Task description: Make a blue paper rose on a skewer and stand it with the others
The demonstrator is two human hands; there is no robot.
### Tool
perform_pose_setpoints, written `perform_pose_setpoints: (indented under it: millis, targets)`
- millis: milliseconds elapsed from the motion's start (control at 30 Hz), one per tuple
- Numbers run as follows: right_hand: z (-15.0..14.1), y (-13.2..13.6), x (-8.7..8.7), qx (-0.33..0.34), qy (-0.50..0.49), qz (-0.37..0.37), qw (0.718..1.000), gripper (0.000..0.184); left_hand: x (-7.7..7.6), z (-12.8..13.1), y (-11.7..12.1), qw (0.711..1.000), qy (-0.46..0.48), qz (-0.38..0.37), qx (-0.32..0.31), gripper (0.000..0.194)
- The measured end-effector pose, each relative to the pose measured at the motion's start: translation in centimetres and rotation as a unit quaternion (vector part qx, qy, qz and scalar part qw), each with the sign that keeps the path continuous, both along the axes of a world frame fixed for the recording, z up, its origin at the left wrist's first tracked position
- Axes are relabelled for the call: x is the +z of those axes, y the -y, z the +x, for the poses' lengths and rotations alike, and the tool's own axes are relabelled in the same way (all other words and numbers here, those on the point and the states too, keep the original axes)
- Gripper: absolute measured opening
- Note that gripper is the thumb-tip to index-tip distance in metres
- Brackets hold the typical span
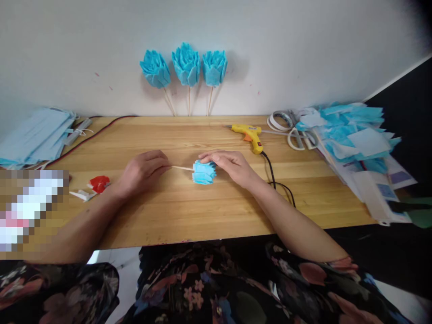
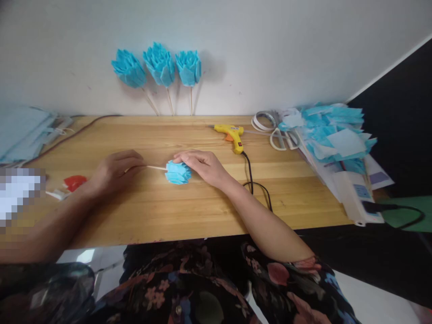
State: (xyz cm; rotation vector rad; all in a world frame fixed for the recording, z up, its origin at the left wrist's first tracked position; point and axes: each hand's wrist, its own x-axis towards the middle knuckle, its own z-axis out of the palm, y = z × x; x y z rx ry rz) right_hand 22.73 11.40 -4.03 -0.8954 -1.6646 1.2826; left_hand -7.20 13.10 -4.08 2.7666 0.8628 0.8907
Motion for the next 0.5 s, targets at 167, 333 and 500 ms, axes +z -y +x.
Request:
perform_pose_setpoints:
  millis: [167,333,500]
  targets:
    - [0.1,-0.11,-0.14,-0.009,0.013,0.031,0.999,0.04,0.19,0.09,0.05,1.0,0.004,0.005,0.005,0.025]
    - [-0.01,-0.02,-0.13,-0.022,0.0,0.019,1.0,0.041,0.13,0.05,-0.01,1.0,0.008,-0.001,0.014,0.024]
    - [-0.04,-0.12,-0.26,-0.029,-0.006,0.023,0.999,0.041,-0.09,0.0,-0.15,1.0,0.012,-0.01,0.015,0.024]
